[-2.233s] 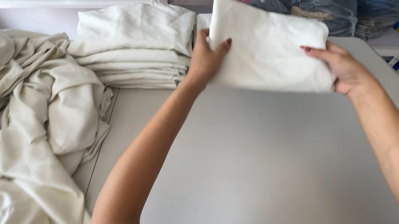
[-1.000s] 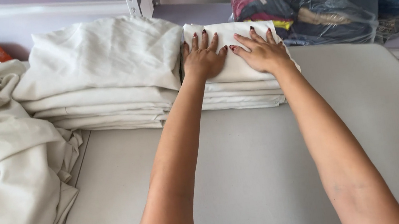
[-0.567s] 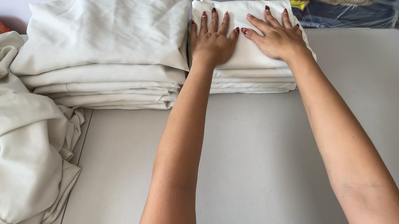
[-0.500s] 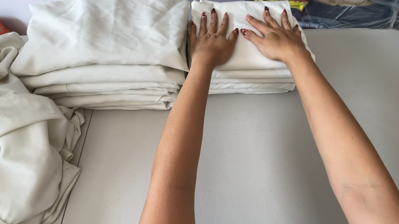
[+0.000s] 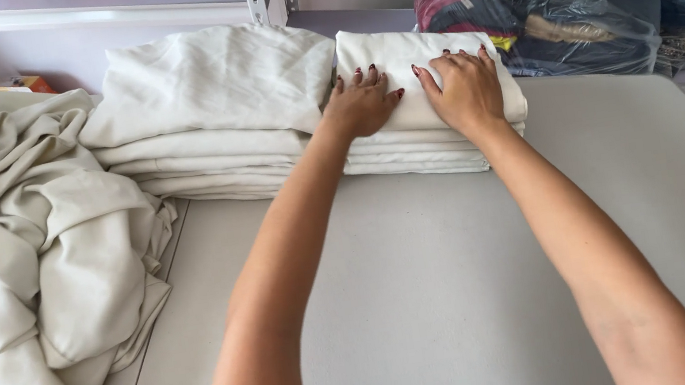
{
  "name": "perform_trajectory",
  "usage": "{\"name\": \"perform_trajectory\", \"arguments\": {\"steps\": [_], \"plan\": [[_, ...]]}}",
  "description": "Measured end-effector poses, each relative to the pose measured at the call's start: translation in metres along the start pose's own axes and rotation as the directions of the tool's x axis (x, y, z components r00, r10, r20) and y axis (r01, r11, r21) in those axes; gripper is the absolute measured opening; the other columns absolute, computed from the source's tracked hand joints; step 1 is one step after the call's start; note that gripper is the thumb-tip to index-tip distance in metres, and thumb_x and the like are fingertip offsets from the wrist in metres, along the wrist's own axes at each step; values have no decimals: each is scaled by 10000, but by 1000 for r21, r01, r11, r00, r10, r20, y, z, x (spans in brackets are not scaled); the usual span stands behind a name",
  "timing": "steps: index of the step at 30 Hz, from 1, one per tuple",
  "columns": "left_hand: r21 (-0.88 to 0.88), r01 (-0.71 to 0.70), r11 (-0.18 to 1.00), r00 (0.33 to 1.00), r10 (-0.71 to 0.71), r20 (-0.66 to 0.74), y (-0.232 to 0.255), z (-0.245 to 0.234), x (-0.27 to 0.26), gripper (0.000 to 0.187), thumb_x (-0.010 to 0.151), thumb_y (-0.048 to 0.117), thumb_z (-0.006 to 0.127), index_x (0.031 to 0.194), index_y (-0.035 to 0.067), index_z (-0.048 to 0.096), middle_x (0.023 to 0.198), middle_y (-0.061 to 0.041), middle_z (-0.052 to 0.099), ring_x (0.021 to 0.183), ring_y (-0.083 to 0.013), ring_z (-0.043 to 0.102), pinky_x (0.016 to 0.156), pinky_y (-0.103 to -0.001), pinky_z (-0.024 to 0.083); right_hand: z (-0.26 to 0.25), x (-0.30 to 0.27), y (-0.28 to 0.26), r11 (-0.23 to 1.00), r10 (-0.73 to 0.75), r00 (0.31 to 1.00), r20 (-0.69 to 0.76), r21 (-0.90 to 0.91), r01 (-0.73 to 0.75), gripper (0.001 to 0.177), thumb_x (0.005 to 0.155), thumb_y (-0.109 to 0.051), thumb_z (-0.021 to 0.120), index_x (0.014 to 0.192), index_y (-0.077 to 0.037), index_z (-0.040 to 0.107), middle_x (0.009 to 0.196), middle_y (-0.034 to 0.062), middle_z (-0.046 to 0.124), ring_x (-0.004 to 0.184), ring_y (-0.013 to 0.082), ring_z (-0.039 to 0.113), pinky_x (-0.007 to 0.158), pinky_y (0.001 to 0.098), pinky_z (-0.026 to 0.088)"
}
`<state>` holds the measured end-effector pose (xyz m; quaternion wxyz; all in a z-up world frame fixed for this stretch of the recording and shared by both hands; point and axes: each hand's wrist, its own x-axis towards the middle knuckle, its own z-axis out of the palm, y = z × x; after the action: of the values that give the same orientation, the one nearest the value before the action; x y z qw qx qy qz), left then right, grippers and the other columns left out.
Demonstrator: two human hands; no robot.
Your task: The person folds a large white bed sheet on a table, smoothing it out and folding it into a compact rectangle before placing it on a stack. They then unfold another sheet from a pile and begin to spread it out on the table.
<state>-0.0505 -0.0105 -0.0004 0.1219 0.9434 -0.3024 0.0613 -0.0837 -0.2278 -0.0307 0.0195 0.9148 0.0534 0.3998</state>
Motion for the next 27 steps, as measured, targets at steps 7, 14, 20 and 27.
{"name": "perform_trajectory", "arguments": {"steps": [7, 14, 20, 27], "plan": [[49, -53, 997, 988, 45, 150, -15, -18, -33, 654, 1071, 506, 435, 1613, 142, 463, 1671, -112, 436, 1552, -388, 369, 1260, -576, 302, -96, -23, -42, 990, -108, 929, 353, 124, 68, 600, 1177, -552, 419, 1525, -103, 613, 1573, 275, 564, 1510, 457, 457, 1253, 676, 85], [192, -60, 980, 997, 68, -40, -9, -35, -101, 590, 1038, 445, 568, 1554, 160, 546, 1546, -140, 580, 1499, -365, 453, 1233, -571, 331, -87, -59, -36, 997, -57, 914, 401, -33, 76, 729, 1003, -558, 610, 1673, -354, 411, 1725, 133, 406, 1615, 420, 271, 1243, 735, -57], [256, -117, 960, 987, 140, -76, -17, -119, -259, 599, 1063, 480, 546, 1571, 165, 518, 1548, -162, 562, 1496, -359, 464, 1215, -537, 356, -92, -77, -59, 995, 89, 938, 334, -81, -65, 627, 1073, -454, 580, 1676, -364, 432, 1749, 164, 369, 1638, 425, 197, 1223, 757, -86], [421, 172, 891, 985, -146, -93, -107, -179, -409, 653, 1033, 544, 547, 1556, 154, 562, 1550, -193, 568, 1437, -420, 528, 1179, -596, 374, -140, -107, -101, 989, 143, 891, 431, -31, -144, 884, 990, -406, 651, 1741, -252, 212, 1804, 174, 97, 1648, 408, -31, 1209, 760, -119]]}}
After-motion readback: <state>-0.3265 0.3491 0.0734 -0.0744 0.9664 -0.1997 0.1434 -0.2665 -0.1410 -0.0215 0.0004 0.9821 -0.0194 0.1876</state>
